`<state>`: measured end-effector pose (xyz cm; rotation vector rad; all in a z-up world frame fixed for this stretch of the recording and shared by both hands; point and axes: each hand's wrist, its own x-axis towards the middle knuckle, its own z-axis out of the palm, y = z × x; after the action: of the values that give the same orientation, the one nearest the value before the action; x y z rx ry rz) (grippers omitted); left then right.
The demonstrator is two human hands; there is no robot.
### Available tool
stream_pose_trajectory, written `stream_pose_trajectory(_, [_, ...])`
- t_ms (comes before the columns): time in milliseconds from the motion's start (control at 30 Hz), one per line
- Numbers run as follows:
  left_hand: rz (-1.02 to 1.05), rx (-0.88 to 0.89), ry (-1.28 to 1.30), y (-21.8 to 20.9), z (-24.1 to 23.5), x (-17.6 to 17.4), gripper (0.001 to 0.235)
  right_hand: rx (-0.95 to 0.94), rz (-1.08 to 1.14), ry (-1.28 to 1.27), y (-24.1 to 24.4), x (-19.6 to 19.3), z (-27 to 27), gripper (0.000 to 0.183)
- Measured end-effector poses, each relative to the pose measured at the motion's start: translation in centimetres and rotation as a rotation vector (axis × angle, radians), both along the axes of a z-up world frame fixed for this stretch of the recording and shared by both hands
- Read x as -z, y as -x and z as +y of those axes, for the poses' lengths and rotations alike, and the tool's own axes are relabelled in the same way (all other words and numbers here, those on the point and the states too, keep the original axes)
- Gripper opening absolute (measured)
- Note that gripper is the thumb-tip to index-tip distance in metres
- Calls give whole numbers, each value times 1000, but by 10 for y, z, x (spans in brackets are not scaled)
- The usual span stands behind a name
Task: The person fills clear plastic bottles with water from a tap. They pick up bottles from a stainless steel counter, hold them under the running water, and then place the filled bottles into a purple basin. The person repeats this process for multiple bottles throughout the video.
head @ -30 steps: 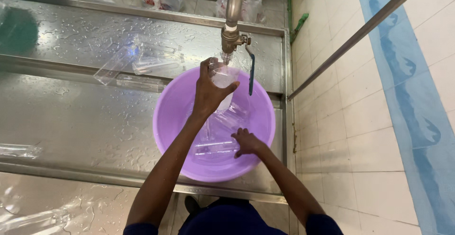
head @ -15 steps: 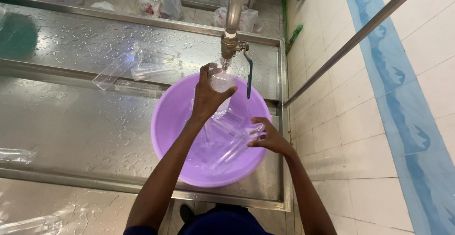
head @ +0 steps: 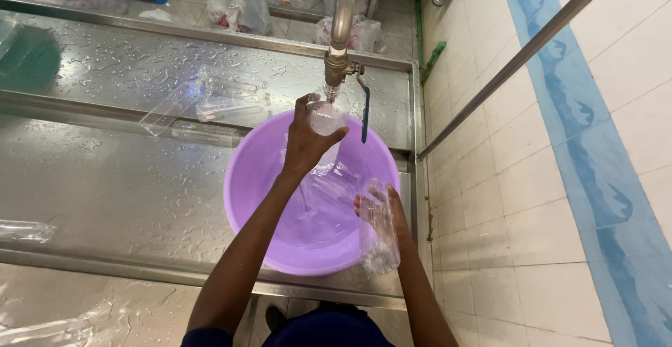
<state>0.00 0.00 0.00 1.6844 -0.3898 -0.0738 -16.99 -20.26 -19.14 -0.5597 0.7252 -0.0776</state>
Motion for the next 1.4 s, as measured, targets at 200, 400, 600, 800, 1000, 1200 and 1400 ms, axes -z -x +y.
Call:
stream_pose_trajectory(200, [3, -12, 6, -1, -4, 4, 97, -123, -70, -7, -6, 11, 0, 65])
stream_pose_trajectory(400, [38, -26, 18, -5, -5, 10, 99, -46, -132, 131, -10, -23, 5, 75])
stream_pose_trajectory(600, [39, -29, 4, -8, -2, 12, 99, -144, -306, 983, -11, -123, 16, 111])
stream_pose_trajectory(800, [42, -31, 12, -7, -5, 10, 97, -146, -215, 1454, -30, -186, 19, 124])
stream_pose_trajectory(1000, [26, -18, 29, -8, -11, 12, 98, -22, -303, 1345, -48, -185, 9, 115])
stream_pose_trajectory(1200, [61, -16, 2, -7, -7, 15, 102, 46, -388, 1328, -62, -170, 2, 100])
stream_pose_trajectory(1400, [72, -19, -23, -7, -6, 11, 103, 55, -397, 1365, -65, -185, 14, 99])
